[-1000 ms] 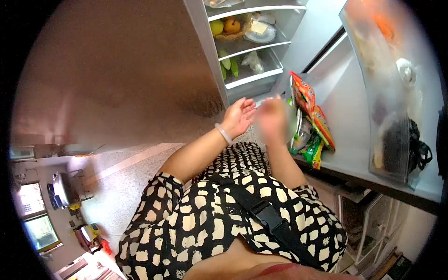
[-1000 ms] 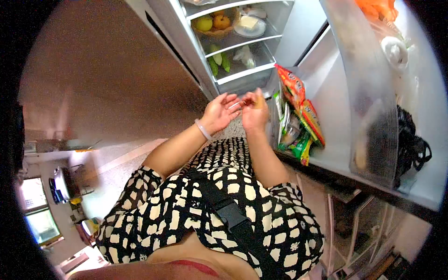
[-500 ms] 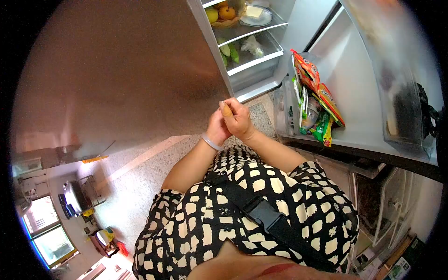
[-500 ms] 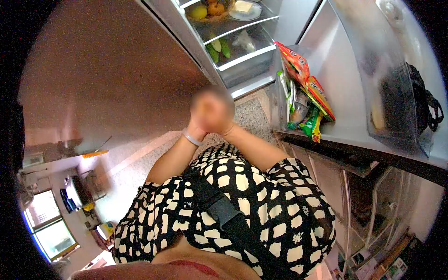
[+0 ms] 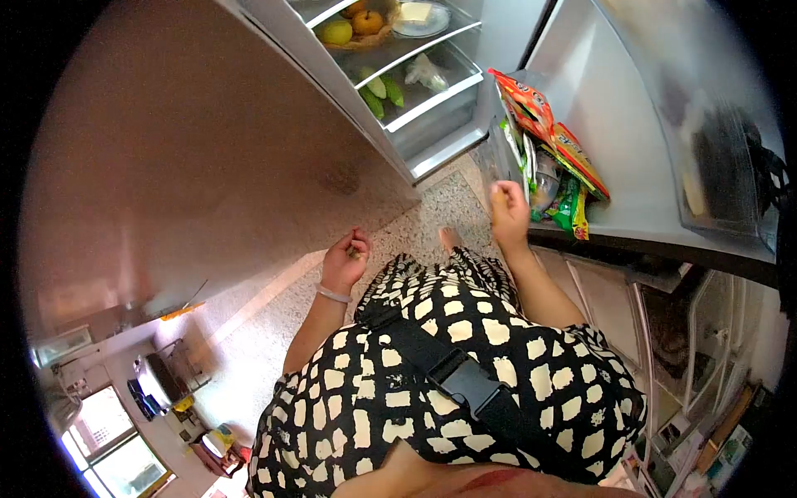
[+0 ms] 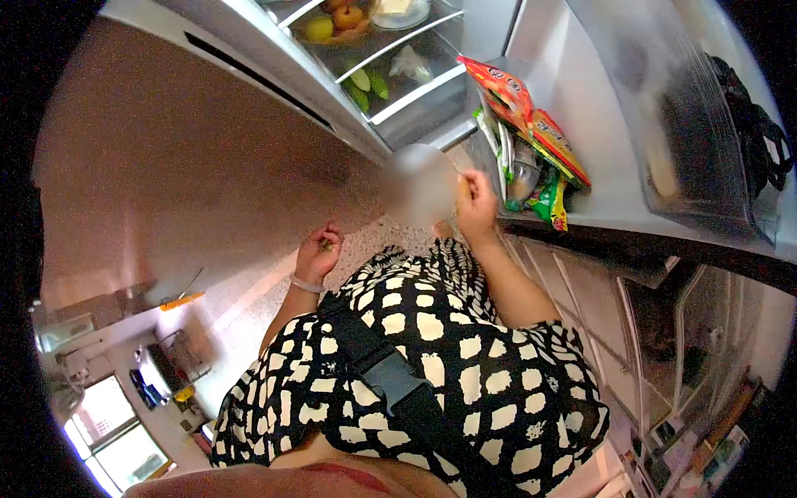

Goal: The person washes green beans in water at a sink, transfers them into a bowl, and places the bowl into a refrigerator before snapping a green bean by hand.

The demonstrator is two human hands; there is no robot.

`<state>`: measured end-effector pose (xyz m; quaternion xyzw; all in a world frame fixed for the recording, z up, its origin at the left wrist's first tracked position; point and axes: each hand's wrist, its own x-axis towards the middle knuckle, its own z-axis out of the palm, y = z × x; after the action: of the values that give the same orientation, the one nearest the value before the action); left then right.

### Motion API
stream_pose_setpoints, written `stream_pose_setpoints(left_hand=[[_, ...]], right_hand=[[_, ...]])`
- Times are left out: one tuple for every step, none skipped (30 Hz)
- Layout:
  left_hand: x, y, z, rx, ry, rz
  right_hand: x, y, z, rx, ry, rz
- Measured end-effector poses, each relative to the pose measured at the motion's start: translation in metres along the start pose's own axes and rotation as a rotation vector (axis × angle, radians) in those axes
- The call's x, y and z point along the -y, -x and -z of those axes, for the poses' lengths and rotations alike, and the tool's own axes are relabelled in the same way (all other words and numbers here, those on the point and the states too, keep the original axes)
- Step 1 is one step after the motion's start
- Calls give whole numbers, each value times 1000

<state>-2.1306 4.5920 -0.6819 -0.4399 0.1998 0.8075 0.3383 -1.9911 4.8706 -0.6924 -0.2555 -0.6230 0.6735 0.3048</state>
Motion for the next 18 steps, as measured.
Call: stream_pose_setpoints(left_hand=[[-4,0,5,3,36,-4],[-6,-3,10,6,76,-9],[-7,-7,14,10,73,8],[-7,-11,18,14,72,23],[-6,-13,21,19,71,36],[-3,-15,19,65,41,91],[0,-15,15,113,8,143],[4,-16,12,161,-27,192],[7,-18,12,236,-58,227],[10,-22,12,312,-92,261],[12,-25,10,389,-130,295],[15,-25,8,388,-147,297],[18,-26,4,389,-165,300],[20,-28,0,394,-186,305],[20,-27,-2,341,-165,301],[21,-25,-3,303,-158,277],[22,-19,-6,265,-149,253],[21,-14,-6,225,-139,227]], right_hand=[[3,5,10,-39,107,46],[13,9,16,-78,109,152],[38,14,21,-126,183,352],[66,16,24,-171,254,554],[85,13,32,-201,187,741],[100,9,42,-230,112,930],[115,5,56,-359,119,1096],[134,0,69,-494,158,1245],[153,-5,82,-662,206,1384],[172,-10,95,-852,250,1497],[176,-10,125,-961,405,1483],[183,-14,129,-1035,402,1422],[192,-17,131,-1110,399,1361],[197,-20,132,-1185,394,1302],[201,-21,131,-1202,392,1277],[202,-21,131,-1217,392,1248],[204,-22,130,-1232,392,1219],[208,-22,127,-1305,325,1150]])
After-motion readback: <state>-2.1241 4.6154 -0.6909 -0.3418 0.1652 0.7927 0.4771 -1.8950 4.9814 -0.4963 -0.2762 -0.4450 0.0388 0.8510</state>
